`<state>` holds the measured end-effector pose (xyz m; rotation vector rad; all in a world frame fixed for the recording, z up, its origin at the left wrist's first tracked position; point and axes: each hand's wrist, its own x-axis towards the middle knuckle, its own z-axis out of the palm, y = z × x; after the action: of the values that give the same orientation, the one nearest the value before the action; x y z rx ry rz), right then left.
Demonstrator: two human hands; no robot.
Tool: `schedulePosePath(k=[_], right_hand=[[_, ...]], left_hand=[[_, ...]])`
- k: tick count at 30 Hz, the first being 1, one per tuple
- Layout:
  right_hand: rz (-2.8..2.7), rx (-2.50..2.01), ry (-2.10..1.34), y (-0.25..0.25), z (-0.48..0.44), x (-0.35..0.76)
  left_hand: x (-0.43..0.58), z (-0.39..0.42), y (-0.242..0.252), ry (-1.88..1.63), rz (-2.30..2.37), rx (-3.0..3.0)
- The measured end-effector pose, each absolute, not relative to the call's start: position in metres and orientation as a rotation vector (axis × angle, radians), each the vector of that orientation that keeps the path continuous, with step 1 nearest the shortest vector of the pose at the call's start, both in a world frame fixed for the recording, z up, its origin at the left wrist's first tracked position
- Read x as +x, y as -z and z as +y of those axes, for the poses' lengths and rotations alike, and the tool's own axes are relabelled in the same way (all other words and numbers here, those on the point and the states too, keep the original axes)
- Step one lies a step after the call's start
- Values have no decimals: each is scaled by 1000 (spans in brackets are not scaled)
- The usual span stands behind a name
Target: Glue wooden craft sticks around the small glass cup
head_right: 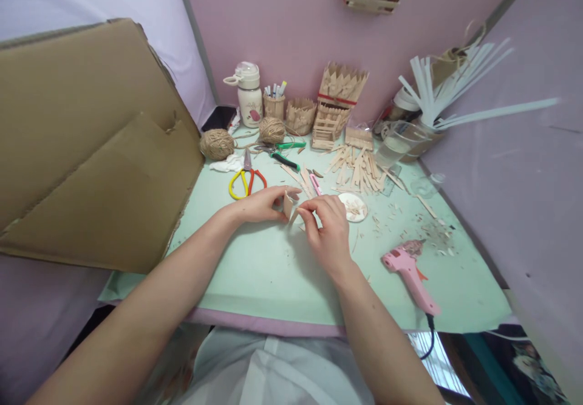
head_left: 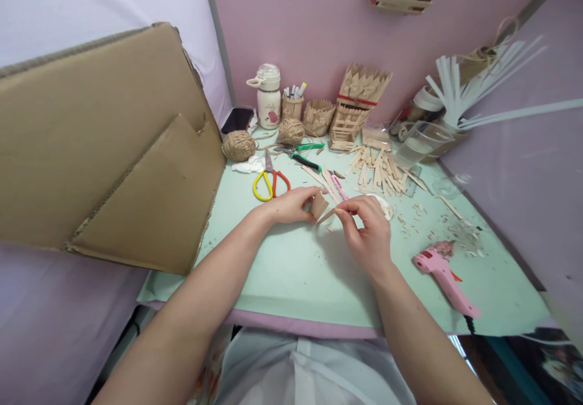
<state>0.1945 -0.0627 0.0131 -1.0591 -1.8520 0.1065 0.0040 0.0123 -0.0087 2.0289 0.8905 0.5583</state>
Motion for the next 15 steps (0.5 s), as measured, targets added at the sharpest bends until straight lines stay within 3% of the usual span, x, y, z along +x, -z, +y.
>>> schedulePosePath(k=[15], right_hand=[[-1827,-1055,-117,-13,-62,193]], left_hand=[[5,6,-3,-555,844,1992]])
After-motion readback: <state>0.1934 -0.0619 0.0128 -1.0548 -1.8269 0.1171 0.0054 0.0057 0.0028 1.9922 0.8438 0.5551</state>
